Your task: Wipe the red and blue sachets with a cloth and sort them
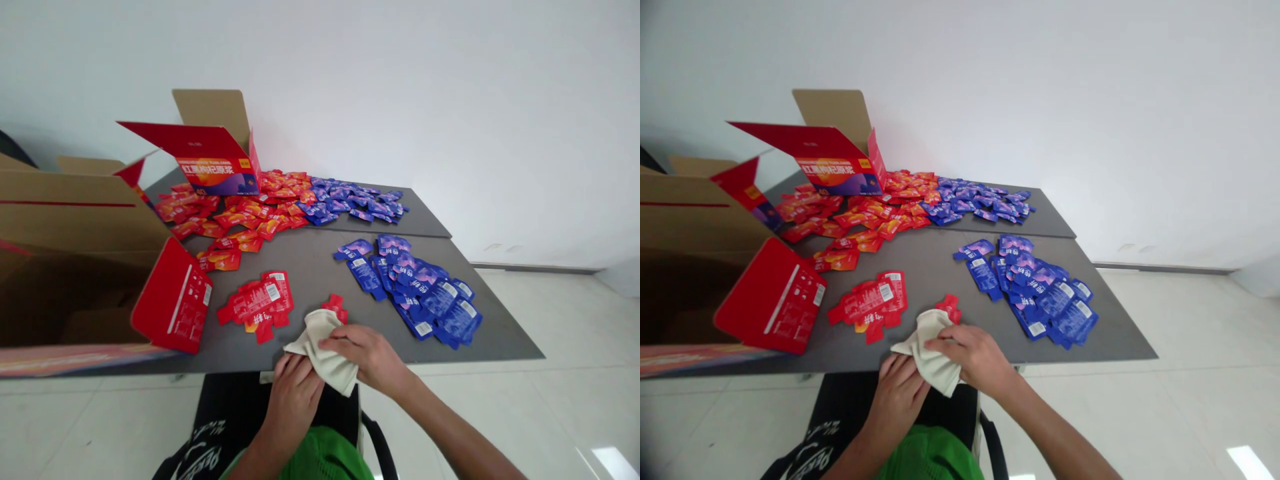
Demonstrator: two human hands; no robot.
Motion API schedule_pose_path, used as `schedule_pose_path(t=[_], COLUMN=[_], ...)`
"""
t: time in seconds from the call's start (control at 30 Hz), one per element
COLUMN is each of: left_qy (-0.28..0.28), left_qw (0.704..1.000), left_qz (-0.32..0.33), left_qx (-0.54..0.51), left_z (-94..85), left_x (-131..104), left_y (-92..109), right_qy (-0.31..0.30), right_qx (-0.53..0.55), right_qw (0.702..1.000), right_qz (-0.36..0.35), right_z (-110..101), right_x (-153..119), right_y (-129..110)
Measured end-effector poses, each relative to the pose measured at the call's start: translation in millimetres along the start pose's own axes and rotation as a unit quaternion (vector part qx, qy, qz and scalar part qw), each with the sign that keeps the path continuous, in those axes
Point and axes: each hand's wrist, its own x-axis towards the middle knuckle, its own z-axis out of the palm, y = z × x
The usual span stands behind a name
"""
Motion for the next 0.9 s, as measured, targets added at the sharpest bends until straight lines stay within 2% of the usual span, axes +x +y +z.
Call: schedule_pose_path(t=[0.1, 0.23, 0.3, 0.37, 0.5, 0.57, 0.63, 0.7, 0.77, 0.83, 0.9], left_qy=[0.001, 0.014, 0.023, 0.026, 0.017, 0.015, 0.020, 0.025, 0.029, 0.029, 0.027], left_qw=[1.000, 0.999, 0.999, 0.999, 0.999, 0.999, 0.999, 0.999, 0.999, 0.999, 0.999], left_qz=[0.002, 0.016, 0.017, 0.016, -0.002, 0.000, 0.012, 0.022, 0.025, 0.026, 0.025], left_qx=[-0.018, -0.025, -0.026, -0.028, -0.030, -0.035, -0.039, -0.039, -0.034, -0.029, -0.027], left_z=[-1.4, -2.9, -2.5, -1.8, -1.8, -2.8, -4.0, -4.9, -5.3, -5.0, -4.3], left_x=[2, 6, 6, 5, 4, 5, 7, 8, 9, 9, 8], left_y=[0, 1, 1, 1, 1, 1, 1, 2, 2, 2, 1], right_qy=[0.020, 0.066, 0.091, 0.099, 0.022, 0.014, 0.041, 0.072, 0.096, 0.115, 0.116], right_qx=[0.020, -0.042, -0.043, -0.018, 0.023, 0.048, 0.053, 0.021, -0.010, -0.010, 0.014], right_qw=[0.999, 0.994, 0.992, 0.993, 0.999, 0.999, 0.997, 0.994, 0.992, 0.990, 0.991], right_qz=[0.032, 0.081, 0.080, 0.056, 0.009, 0.020, 0.048, 0.075, 0.086, 0.080, 0.067], right_z=[3, -13, -17, -15, 2, 8, 9, 2, -7, -14, -15], right_x=[11, 41, 43, 32, 0, 0, 12, 31, 44, 43, 29], right_y=[21, 56, 53, 36, 4, 9, 27, 47, 56, 47, 26])
